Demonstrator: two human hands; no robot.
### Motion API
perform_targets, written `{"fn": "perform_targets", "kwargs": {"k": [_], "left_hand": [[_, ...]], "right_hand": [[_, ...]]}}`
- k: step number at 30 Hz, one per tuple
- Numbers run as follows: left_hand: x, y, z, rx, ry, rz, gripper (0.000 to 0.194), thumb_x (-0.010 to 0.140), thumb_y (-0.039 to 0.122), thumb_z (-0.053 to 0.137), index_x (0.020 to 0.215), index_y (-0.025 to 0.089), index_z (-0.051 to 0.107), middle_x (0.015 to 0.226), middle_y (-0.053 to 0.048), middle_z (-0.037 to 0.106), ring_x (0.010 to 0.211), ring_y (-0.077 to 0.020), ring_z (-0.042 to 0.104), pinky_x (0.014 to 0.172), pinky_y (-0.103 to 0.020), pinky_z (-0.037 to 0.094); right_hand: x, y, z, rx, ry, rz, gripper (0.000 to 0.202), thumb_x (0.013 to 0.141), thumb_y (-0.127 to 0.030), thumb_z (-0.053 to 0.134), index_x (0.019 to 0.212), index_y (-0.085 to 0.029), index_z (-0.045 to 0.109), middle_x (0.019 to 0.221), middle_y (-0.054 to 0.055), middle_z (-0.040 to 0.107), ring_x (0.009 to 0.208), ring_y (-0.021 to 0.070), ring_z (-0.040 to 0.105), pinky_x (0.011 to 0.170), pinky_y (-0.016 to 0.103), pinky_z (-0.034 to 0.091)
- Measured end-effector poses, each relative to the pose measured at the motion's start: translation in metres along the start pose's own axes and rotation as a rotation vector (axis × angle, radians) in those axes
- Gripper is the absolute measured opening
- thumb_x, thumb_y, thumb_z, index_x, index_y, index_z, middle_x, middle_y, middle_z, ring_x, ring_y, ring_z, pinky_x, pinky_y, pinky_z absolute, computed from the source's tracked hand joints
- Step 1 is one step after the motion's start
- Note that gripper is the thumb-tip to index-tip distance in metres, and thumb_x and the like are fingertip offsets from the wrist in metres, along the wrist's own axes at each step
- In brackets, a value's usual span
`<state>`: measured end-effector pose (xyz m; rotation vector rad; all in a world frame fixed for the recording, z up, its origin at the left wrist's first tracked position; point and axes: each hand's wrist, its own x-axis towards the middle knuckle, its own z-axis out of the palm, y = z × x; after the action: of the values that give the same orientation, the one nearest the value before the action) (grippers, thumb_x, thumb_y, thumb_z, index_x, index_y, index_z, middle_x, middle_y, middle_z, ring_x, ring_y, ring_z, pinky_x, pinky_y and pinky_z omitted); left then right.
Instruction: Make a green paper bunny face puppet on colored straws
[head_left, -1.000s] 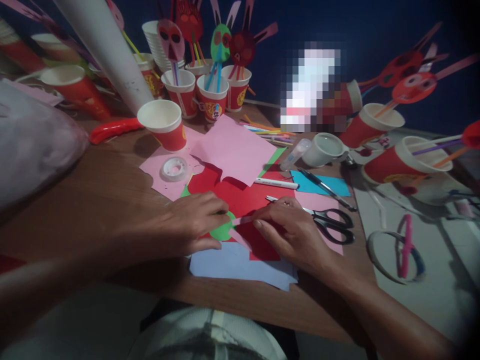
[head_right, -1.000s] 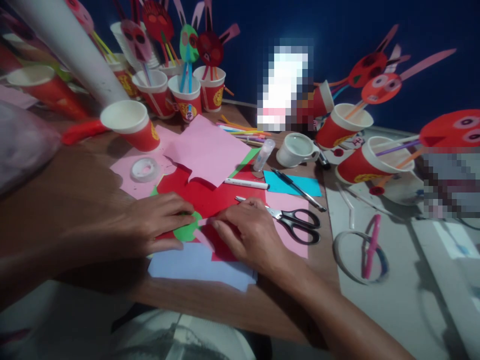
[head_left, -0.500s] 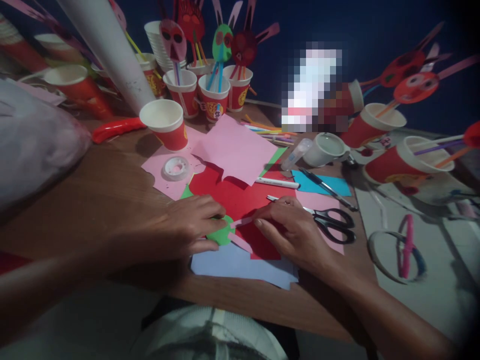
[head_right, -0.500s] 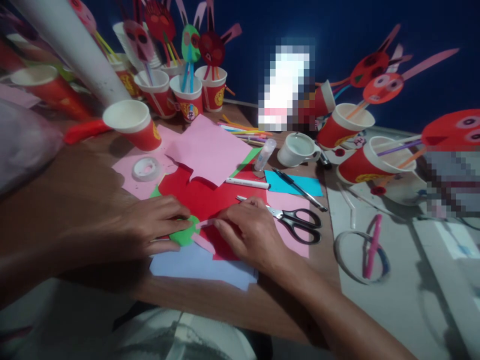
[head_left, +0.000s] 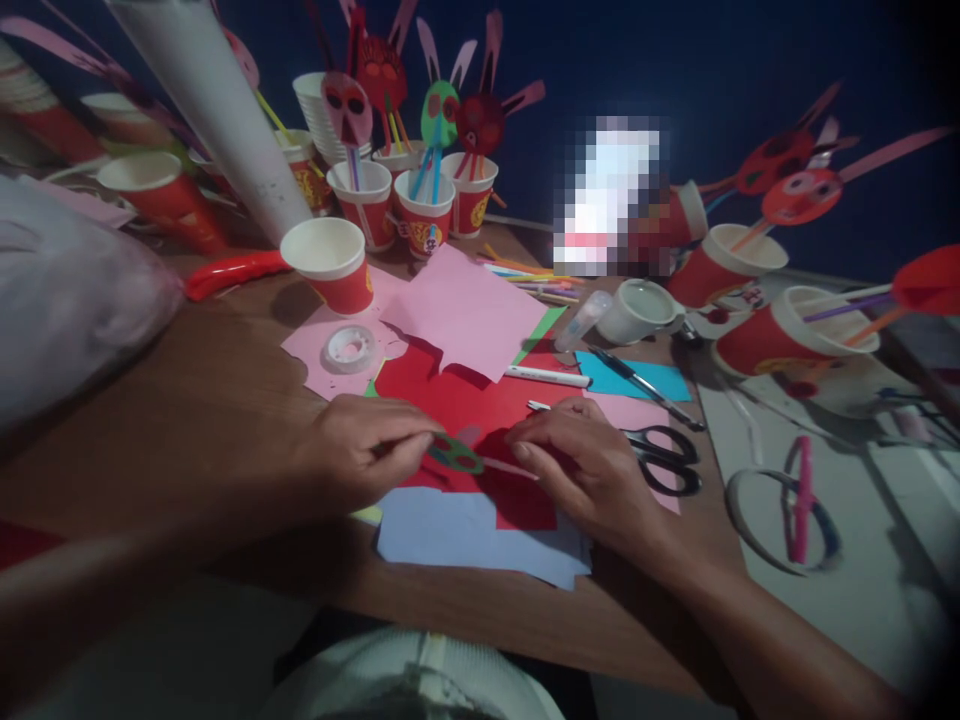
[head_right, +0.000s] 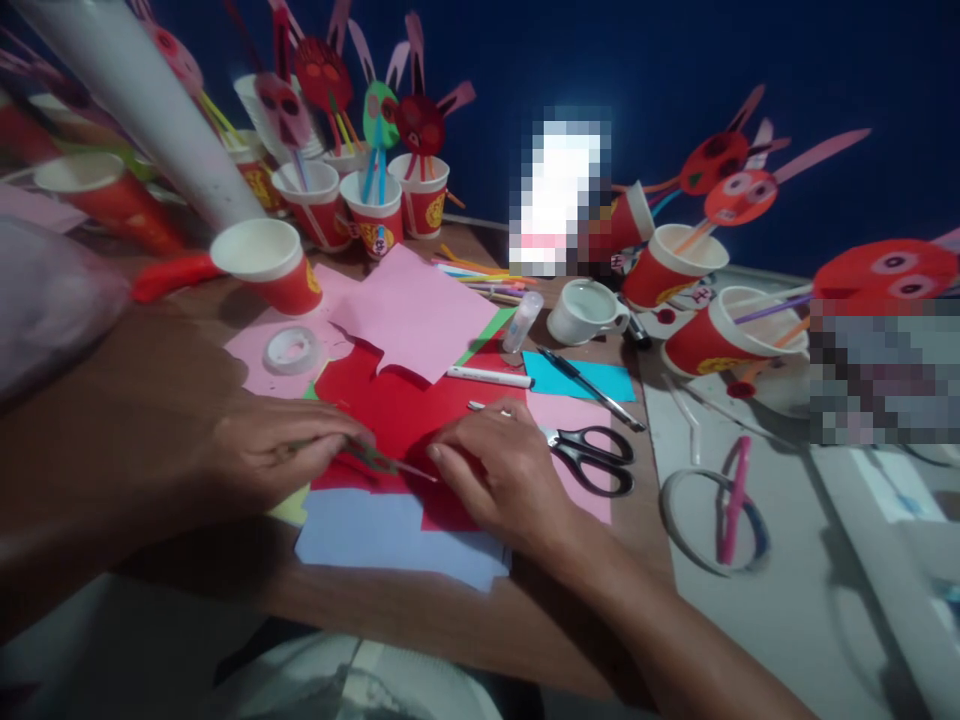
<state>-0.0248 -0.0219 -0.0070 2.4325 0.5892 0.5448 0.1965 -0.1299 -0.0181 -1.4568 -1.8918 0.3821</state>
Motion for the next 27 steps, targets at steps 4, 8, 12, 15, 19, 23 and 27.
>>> {"fn": "perform_targets", "kwargs": {"k": [4, 8, 12, 15, 19, 23, 27], "left_hand": [[0.015, 0.014, -0.001, -0.336, 0.045, -0.402, 0.024, 0.083, 0.028, 0.05, 0.068, 0.019, 0.066, 0.056, 0.002, 0.065, 0.047, -0.0098, 0.055, 0.046, -0.02, 0.042], [0.03, 0.019, 0.01, -0.714, 0.087, -0.607, 0.027, 0.083, 0.034, 0.052, 0.067, 0.015, 0.061, 0.058, -0.001, 0.066, 0.044, -0.0087, 0.052, 0.042, -0.019, 0.04], [0.04, 0.022, 0.029, -0.917, 0.068, -0.673, 0.028, 0.084, 0.039, 0.052, 0.076, 0.014, 0.061, 0.063, -0.004, 0.067, 0.052, -0.0128, 0.06, 0.04, -0.018, 0.038], [0.043, 0.027, 0.038, -0.953, 0.003, -0.654, 0.029, 0.085, 0.038, 0.05, 0.079, 0.013, 0.061, 0.063, -0.005, 0.067, 0.052, -0.0125, 0.059, 0.041, -0.019, 0.039], [0.042, 0.03, 0.043, -0.973, -0.012, -0.665, 0.03, 0.084, 0.04, 0.051, 0.075, 0.013, 0.058, 0.061, -0.005, 0.066, 0.049, -0.011, 0.056, 0.043, -0.019, 0.04], [0.038, 0.026, 0.04, -0.965, -0.023, -0.671, 0.032, 0.083, 0.042, 0.051, 0.071, 0.013, 0.054, 0.058, -0.005, 0.064, 0.043, -0.0094, 0.051, 0.042, -0.019, 0.039], [0.036, 0.021, 0.035, -0.972, -0.036, -0.644, 0.036, 0.083, 0.048, 0.051, 0.077, 0.013, 0.057, 0.058, -0.004, 0.062, 0.042, -0.0092, 0.051, 0.04, -0.019, 0.036]], "right_hand": [[-0.001, -0.003, -0.009, 0.071, 0.147, 0.029, 0.012, 0.088, -0.018, 0.051, 0.083, -0.02, 0.062, 0.083, 0.003, 0.069, 0.076, 0.0173, 0.061, 0.075, 0.034, 0.041], [-0.001, 0.0, -0.01, 0.358, 0.216, 0.287, 0.025, 0.094, -0.032, 0.041, 0.091, -0.02, 0.063, 0.084, 0.004, 0.067, 0.08, 0.0173, 0.061, 0.073, 0.031, 0.046], [0.003, 0.004, -0.006, 0.674, 0.116, 0.417, 0.032, 0.094, -0.042, 0.04, 0.095, -0.018, 0.061, 0.079, 0.003, 0.066, 0.072, 0.0159, 0.061, 0.067, 0.028, 0.048], [0.005, 0.005, -0.002, 0.736, 0.085, 0.449, 0.027, 0.089, -0.042, 0.049, 0.089, -0.018, 0.061, 0.076, 0.002, 0.065, 0.068, 0.0148, 0.06, 0.064, 0.026, 0.047], [0.007, 0.004, 0.002, 0.698, 0.098, 0.588, 0.028, 0.083, -0.041, 0.057, 0.071, -0.017, 0.06, 0.062, 0.0, 0.062, 0.057, 0.0126, 0.056, 0.055, 0.024, 0.044], [0.009, 0.004, 0.004, 0.763, 0.075, 0.658, 0.031, 0.08, -0.044, 0.06, 0.066, -0.017, 0.058, 0.059, 0.0, 0.063, 0.053, 0.0114, 0.055, 0.053, 0.023, 0.044], [0.01, 0.004, 0.006, 0.846, 0.07, 0.683, 0.031, 0.08, -0.045, 0.061, 0.068, -0.016, 0.059, 0.059, -0.001, 0.064, 0.051, 0.0098, 0.055, 0.053, 0.021, 0.043]]}}
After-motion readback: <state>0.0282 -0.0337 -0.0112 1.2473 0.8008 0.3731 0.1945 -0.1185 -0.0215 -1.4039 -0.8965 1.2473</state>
